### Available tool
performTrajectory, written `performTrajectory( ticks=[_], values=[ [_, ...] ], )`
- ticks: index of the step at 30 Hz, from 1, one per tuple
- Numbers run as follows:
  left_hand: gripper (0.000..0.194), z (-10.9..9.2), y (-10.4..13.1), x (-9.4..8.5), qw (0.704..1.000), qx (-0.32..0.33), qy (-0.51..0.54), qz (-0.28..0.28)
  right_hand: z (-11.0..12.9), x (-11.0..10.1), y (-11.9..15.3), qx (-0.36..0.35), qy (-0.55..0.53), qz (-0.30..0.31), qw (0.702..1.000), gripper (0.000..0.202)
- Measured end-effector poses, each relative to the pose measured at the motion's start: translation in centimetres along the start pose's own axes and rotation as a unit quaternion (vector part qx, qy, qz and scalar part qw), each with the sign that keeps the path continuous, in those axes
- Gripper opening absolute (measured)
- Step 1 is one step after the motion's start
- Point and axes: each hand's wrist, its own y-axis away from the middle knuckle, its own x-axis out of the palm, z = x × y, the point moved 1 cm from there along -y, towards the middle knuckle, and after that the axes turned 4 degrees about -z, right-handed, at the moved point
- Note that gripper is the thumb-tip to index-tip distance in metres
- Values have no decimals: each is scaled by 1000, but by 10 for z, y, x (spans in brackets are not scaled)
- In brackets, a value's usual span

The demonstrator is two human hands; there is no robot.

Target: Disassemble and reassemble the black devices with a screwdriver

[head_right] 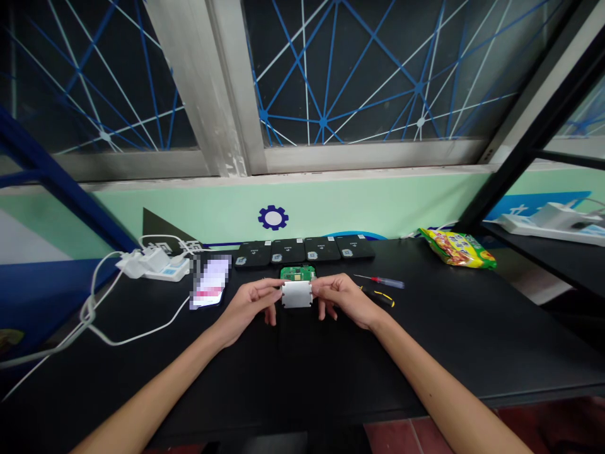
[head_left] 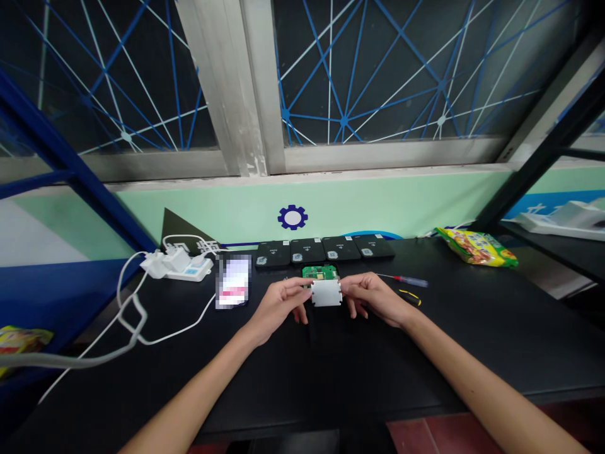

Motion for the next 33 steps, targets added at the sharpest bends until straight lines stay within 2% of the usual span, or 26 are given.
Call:
performTrajectory(
  ticks=[6,8,15,26,33],
  values=[
    [73,0,0,4,1000,15,8,19,-3,5,0,2,-15,1,1000,37],
    [76,2,-1,6,999,31,10,19,-3,6,0,1,-16,-1,1000,38],
    [66,5,-1,8,998,56,-6,3,-3,6,0,-3,-7,4,1000,37],
    [64,6,-2,7,998,55,-11,-12,3,8,1,-43,58,-3,997,38],
    [61,8,-2,7,998,55,-4,-5,4,8,1,-41,51,-1,998,37]
  ],
)
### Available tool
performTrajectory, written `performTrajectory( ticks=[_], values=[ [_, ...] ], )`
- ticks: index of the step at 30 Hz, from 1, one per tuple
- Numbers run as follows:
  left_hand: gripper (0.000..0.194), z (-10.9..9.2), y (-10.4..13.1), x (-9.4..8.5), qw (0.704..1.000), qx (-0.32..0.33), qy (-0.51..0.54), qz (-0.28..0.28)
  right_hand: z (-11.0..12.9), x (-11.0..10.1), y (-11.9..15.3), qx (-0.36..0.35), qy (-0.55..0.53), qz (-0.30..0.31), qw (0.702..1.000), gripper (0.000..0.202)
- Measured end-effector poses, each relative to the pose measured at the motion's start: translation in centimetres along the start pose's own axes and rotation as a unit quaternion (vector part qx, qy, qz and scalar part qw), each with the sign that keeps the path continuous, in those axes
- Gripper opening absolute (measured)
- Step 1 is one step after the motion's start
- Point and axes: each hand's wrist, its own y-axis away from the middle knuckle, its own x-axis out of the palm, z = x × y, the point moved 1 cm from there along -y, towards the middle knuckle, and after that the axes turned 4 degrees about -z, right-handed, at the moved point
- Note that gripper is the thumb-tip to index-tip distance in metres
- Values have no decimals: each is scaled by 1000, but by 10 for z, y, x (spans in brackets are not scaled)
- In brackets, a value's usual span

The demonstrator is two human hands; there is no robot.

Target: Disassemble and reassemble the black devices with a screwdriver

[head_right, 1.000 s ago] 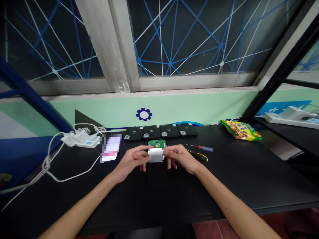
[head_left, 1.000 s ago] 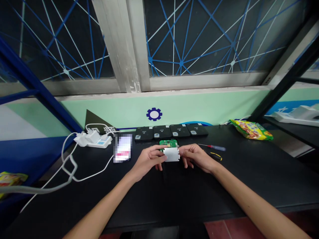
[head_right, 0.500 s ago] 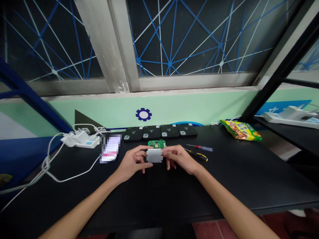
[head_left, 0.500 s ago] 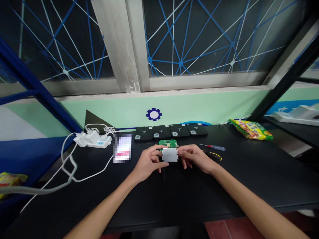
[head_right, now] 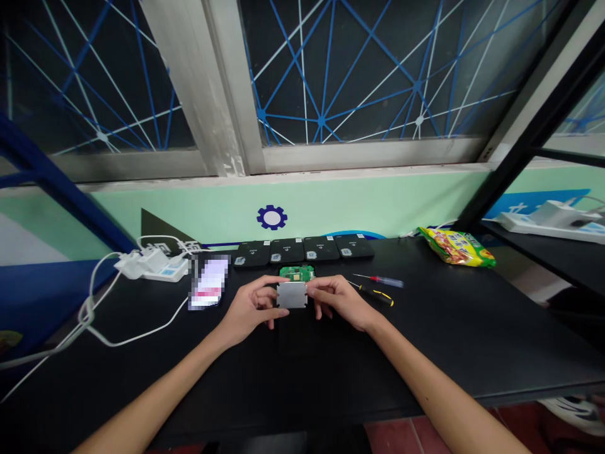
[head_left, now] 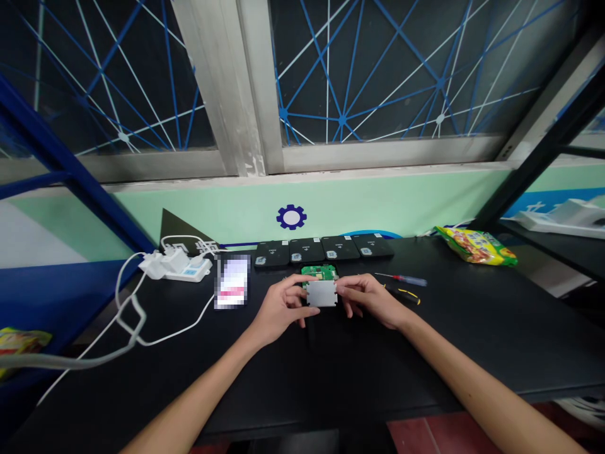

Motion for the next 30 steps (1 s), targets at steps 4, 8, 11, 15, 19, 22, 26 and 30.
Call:
performTrajectory(
  ticks=[4,8,11,15,19,22,26,30],
  values=[
    [65,1,0,1,1000,4,20,3,0,0,0,0,-2,-10,1000,36],
    [69,0,1,1,1000,7,25,8,0,1,1,1,-10,-15,1000,34],
    [67,-1,1,1,1000,6,17,16,0,2,2,5,-21,-11,1000,34],
    [70,-3,2,1,1000,19,4,5,0,3,3,15,-35,-3,999,33],
    [67,-4,2,1,998,54,-19,-12,0,4,3,9,-31,12,999,33],
    [60,-5,1,1,994,108,-9,-4,-1,6,1,-5,-14,3,1000,34],
    [56,-7,0,1,990,143,2,4,0,6,-1,-34,-20,-50,998,36],
    [58,-6,2,1,987,149,-59,-11,1,4,0,-42,-25,-59,997,32]
  ],
)
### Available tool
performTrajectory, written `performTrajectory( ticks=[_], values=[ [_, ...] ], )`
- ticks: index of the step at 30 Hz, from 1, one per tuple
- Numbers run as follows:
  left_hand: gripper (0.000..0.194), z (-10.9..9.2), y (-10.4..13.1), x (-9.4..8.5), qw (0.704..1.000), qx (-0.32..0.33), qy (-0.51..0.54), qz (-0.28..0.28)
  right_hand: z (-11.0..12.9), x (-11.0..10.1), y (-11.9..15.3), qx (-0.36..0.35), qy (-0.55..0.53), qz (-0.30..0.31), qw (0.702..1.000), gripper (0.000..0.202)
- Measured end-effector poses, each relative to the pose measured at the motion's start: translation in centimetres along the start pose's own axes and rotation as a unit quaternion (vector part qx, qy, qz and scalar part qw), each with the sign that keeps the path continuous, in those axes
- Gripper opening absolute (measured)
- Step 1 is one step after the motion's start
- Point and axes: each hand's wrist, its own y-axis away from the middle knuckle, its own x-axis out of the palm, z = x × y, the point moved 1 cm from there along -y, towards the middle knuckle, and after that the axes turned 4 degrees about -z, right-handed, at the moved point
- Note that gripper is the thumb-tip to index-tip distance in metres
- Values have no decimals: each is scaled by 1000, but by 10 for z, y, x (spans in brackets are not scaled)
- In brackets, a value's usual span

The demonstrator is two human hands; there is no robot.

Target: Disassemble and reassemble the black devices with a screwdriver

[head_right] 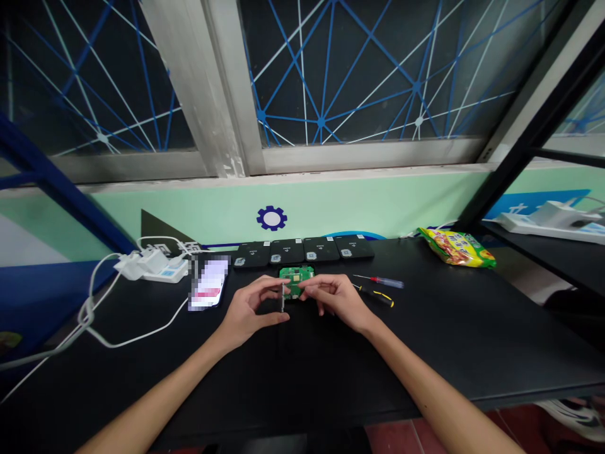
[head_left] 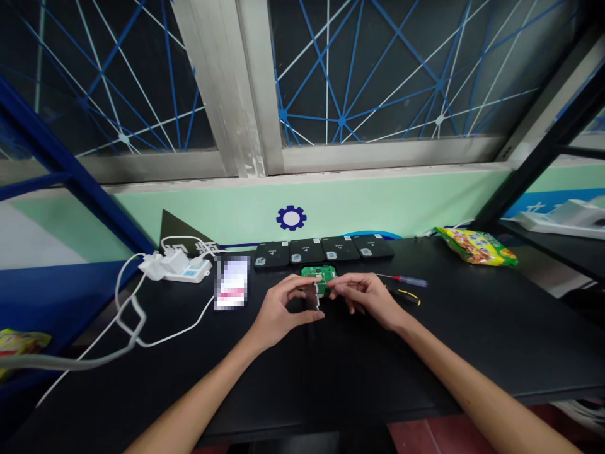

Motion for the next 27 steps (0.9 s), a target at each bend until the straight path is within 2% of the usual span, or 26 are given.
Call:
performTrajectory(
  ticks=[7,15,19,23,27],
  values=[
    [60,1,6,0,982,48,-182,19,-2,5,3,14,8,54,998,34],
    [62,-4,8,7,973,74,-219,11,-3,8,4,46,19,82,995,33],
    [64,-5,7,7,972,77,-221,13,-3,8,4,61,11,70,996,35],
    [71,-6,5,5,973,58,-222,7,-3,6,3,82,-7,22,996,32],
    [68,-4,6,3,984,35,-172,-1,-2,3,2,77,-18,-18,997,24]
  ],
)
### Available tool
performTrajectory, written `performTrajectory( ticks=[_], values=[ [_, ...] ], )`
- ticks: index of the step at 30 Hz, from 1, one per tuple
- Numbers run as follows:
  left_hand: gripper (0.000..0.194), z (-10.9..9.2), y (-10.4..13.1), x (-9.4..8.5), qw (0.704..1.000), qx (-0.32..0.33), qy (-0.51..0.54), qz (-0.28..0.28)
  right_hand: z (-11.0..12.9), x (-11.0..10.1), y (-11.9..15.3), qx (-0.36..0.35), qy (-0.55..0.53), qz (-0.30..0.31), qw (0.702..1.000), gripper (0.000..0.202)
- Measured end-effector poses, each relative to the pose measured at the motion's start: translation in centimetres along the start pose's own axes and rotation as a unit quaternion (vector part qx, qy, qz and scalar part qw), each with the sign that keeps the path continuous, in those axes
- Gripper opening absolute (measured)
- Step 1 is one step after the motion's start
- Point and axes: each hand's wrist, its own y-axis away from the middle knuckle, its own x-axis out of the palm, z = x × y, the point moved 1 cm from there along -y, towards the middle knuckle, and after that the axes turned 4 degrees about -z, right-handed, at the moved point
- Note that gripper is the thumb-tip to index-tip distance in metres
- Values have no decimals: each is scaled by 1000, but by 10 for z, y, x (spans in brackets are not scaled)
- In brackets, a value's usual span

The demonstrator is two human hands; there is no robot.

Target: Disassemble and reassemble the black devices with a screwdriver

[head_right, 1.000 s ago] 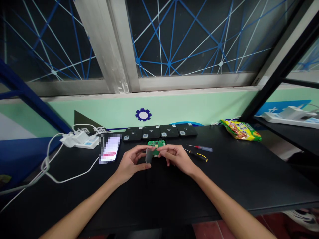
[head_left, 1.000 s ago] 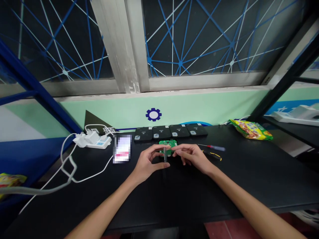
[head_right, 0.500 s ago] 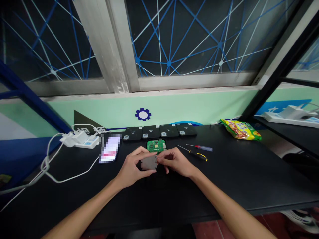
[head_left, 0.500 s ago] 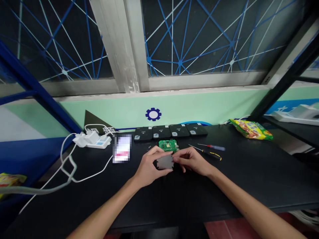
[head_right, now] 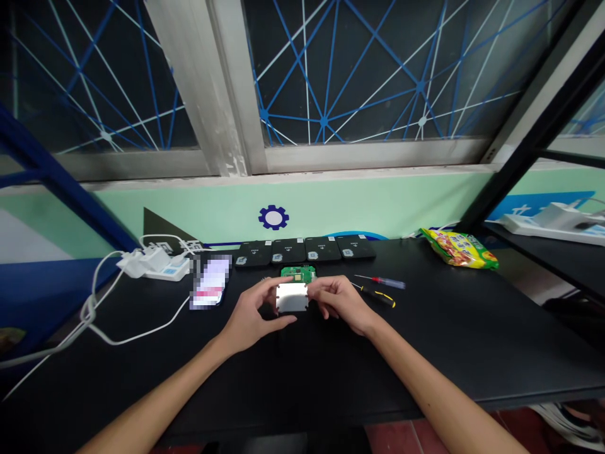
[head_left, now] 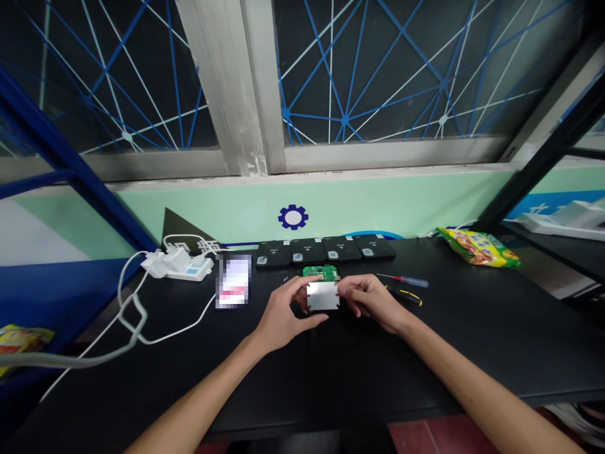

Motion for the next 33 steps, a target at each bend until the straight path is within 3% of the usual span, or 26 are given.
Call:
performTrajectory(
  ticks=[10,13,18,26,33],
  values=[
    [60,7,-1,0,990,-82,115,-14,0,-2,-1,-21,3,-6,1000,25],
    [60,8,-2,0,982,-109,154,-27,3,0,1,-22,-9,21,999,29],
    [62,6,-2,2,970,-137,197,-45,8,9,5,-68,-29,82,994,67],
    [68,2,-4,4,967,-151,205,-31,2,12,4,-86,-42,59,994,57],
    [72,1,-4,4,973,-157,163,42,4,8,5,-73,-29,11,997,46]
  ],
)
